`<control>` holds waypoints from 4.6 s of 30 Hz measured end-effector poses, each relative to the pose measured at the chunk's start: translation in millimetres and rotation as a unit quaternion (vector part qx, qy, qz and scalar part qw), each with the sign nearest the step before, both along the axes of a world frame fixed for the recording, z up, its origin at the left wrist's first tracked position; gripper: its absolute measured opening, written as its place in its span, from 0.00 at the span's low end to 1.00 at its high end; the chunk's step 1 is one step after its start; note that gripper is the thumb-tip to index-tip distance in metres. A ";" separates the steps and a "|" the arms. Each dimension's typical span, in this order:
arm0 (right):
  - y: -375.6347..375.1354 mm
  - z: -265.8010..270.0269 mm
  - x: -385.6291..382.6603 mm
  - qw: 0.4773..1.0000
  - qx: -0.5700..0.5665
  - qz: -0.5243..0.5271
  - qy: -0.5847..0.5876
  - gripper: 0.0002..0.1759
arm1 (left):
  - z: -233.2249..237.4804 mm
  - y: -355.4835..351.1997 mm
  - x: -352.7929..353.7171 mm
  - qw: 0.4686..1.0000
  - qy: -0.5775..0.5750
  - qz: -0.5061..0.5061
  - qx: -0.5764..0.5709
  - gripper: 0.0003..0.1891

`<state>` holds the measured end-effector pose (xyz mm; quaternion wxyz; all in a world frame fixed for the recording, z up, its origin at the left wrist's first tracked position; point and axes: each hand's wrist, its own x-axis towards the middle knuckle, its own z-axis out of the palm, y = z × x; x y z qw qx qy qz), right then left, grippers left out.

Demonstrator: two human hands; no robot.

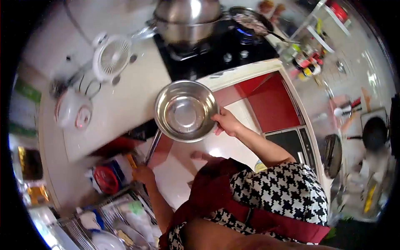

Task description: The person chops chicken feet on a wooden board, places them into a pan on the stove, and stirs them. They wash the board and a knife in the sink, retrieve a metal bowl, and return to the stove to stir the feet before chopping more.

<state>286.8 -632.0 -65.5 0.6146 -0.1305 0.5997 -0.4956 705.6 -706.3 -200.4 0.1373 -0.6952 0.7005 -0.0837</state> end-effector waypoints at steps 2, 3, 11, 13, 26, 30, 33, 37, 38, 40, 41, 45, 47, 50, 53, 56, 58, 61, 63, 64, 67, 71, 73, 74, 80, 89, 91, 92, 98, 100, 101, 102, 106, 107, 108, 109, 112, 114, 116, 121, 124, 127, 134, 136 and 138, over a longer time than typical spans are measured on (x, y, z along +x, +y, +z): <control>18.0 -18.1 -46.3 0.998 0.019 -0.057 -0.010 0.21 | -7.7 -19.6 -2.2 0.997 -0.032 -0.066 0.013 0.09; 22.7 -17.7 -65.7 0.996 0.031 -0.082 -0.011 0.21 | 8.4 -31.5 -20.2 0.997 -0.033 -0.071 0.024 0.09; 53.5 -24.0 -76.3 0.968 0.010 -0.229 0.100 0.21 | -41.7 -49.9 28.4 0.999 0.025 -0.034 0.031 0.12; 53.7 -26.7 -84.5 0.964 0.014 -0.242 0.110 0.18 | -33.4 -53.3 24.2 0.996 0.018 -0.054 0.073 0.12; -8.1 -1.1 -19.0 0.996 -0.013 0.021 0.086 0.14 | -42.7 7.6 53.0 0.983 0.163 -0.075 0.039 0.06; -32.1 -14.2 74.0 0.967 0.006 0.252 0.021 0.17 | -9.4 58.2 18.9 0.975 0.214 -0.038 0.051 0.09; -47.7 -25.1 144.5 0.930 0.022 0.366 -0.001 0.16 | 1.9 102.5 -18.4 0.890 0.451 0.066 -0.032 0.11; -95.2 -75.2 223.0 0.905 0.021 0.408 0.121 0.15 | 34.7 122.5 -37.9 0.932 0.275 0.041 0.234 0.20; -112.5 -109.7 226.0 0.886 0.018 0.427 0.181 0.15 | 34.1 131.3 -43.4 0.937 0.314 0.024 0.152 0.18; -148.2 -156.2 229.5 0.843 0.022 0.446 0.301 0.16 | 14.5 150.4 -51.1 0.918 0.395 0.014 0.032 0.16; -166.2 -168.8 232.6 0.818 0.024 0.447 0.362 0.15 | 12.3 154.8 -54.2 0.914 0.404 0.017 0.029 0.16; -233.9 -238.9 213.7 0.611 -0.045 0.443 0.654 0.19 | 33.9 148.2 -55.3 0.893 0.431 0.054 0.116 0.17; -249.7 -230.8 221.5 0.524 -0.093 0.412 0.739 0.22 | 20.0 158.9 -59.9 0.876 0.469 0.059 0.098 0.19; -290.2 -233.5 240.5 0.502 -0.167 0.379 0.759 0.22 | 14.6 170.0 -66.1 0.868 0.494 0.045 0.011 0.21; -335.2 -265.9 257.6 0.592 -0.237 0.349 0.686 0.22 | -2.5 176.5 -74.5 0.855 0.512 0.052 -0.070 0.23; -368.9 -300.0 268.8 0.749 -0.269 0.338 0.503 0.22 | 12.0 171.8 -72.0 0.849 0.522 0.047 -0.062 0.21; -384.7 -329.6 275.9 0.873 -0.248 0.310 0.284 0.22 | 6.8 170.6 -72.3 0.846 0.525 0.054 -0.074 0.21; -405.4 -369.0 283.4 0.939 -0.207 0.271 0.050 0.22 | -0.7 174.5 -77.6 0.838 0.535 0.058 -0.090 0.21; -408.1 -388.8 278.0 0.947 -0.177 0.268 -0.032 0.22 | 18.7 177.5 -77.1 0.829 0.549 0.054 -0.095 0.20; -409.8 -402.9 276.0 0.945 -0.169 0.271 -0.065 0.22 | 16.8 178.1 -76.7 0.829 0.549 0.049 -0.101 0.20; -401.3 -444.2 253.3 0.921 -0.174 0.306 -0.165 0.22 | 22.1 178.4 -74.1 0.820 0.564 0.041 -0.084 0.19; -324.7 -430.9 214.0 0.925 -0.159 0.165 -0.302 0.31 | 30.8 173.1 -66.9 0.814 0.571 0.046 -0.098 0.19; -280.8 -356.5 227.7 0.961 -0.115 0.016 -0.249 0.37 | 24.7 178.7 -72.6 0.817 0.569 0.046 -0.083 0.19; -268.5 -321.8 239.1 0.967 -0.116 -0.049 -0.223 0.39 | 21.2 180.6 -75.7 0.818 0.568 0.048 -0.076 0.19; -338.6 -353.1 110.6 0.959 -0.097 0.074 -0.256 0.38 | 18.8 183.1 -81.4 0.804 0.585 0.061 -0.088 0.21; -334.1 -347.8 123.5 0.973 -0.052 0.041 -0.223 0.36 | 28.2 180.6 -73.4 0.796 0.604 0.025 -0.037 0.22; -320.5 -350.3 132.7 0.970 -0.055 0.026 -0.233 0.36 | 29.8 180.5 -74.0 0.794 0.604 0.037 -0.045 0.20; -315.5 -349.4 138.7 0.969 -0.057 0.022 -0.240 0.35 | 29.7 179.5 -73.6 0.795 0.603 0.043 -0.051 0.20; -342.2 -349.6 120.6 0.950 -0.046 0.035 -0.308 0.34 | 23.5 183.3 -77.7 0.781 0.617 0.060 -0.076 0.16; -350.0 -343.6 111.7 0.941 -0.033 0.043 -0.333 0.34 | 24.3 183.1 -76.6 0.785 0.614 0.057 -0.050 0.16; -347.7 -337.9 111.0 0.989 -0.017 -0.093 -0.111 0.33 | 24.6 181.9 -75.7 0.788 0.612 0.056 -0.035 0.16; -357.6 -351.5 92.8 0.964 -0.039 0.002 -0.262 0.32 | 24.3 180.4 -74.7 0.785 0.616 0.053 -0.051 0.16; -378.4 -383.3 45.5 0.837 -0.069 0.184 -0.511 0.31 | 21.9 180.0 -77.2 0.776 0.624 0.045 -0.083 0.15; -372.7 -374.4 51.1 0.902 -0.070 0.118 -0.409 0.31 | 20.5 180.7 -78.8 0.775 0.624 0.043 -0.085 0.15; -368.1 -367.8 57.8 0.940 -0.074 0.080 -0.324 0.31 | 18.3 182.4 -81.6 0.771 0.628 0.044 -0.096 0.15; -363.8 -365.0 61.9 0.962 -0.074 0.052 -0.259 0.30 | 15.8 184.2 -84.8 0.767 0.631 0.046 -0.107 0.15; -349.7 -358.9 76.3 0.986 -0.093 0.033 -0.132 0.29 | 11.4 185.9 -91.6 0.761 0.633 0.050 -0.134 0.15; -331.9 -356.7 95.3 0.992 -0.117 0.031 -0.030 0.29 | 7.3 186.1 -93.4 0.754 0.637 0.052 -0.148 0.15; -300.2 -355.5 125.7 0.984 -0.142 0.057 0.087 0.28 | 5.6 189.6 -96.2 0.734 0.660 0.052 -0.153 0.15; -193.6 -389.5 218.0 0.902 -0.149 0.216 0.342 0.27 | -17.0 222.0 -120.0 0.743 0.664 -0.004 -0.091 0.17; -162.3 -427.1 236.2 0.829 -0.156 0.296 0.448 0.26 | -25.6 245.4 -139.0 0.743 0.664 -0.053 0.065 0.19; -186.5 -455.7 209.2 0.770 -0.191 0.293 0.533 0.25 | -17.1 241.5 -145.3 0.706 0.686 -0.070 0.161 0.18; -282.7 -494.4 114.1 0.755 -0.236 0.214 0.573 0.23 | -12.4 227.0 -140.8 0.666 0.710 -0.064 0.221 0.16; -300.1 -503.9 105.5 0.760 -0.244 0.202 0.568 0.22 | -13.8 226.1 -142.8 0.659 0.712 -0.060 0.235 0.16; -309.1 -512.1 102.3 0.763 -0.245 0.203 0.562 0.21 | -13.9 226.6 -144.4 0.656 0.712 -0.058 0.244 0.15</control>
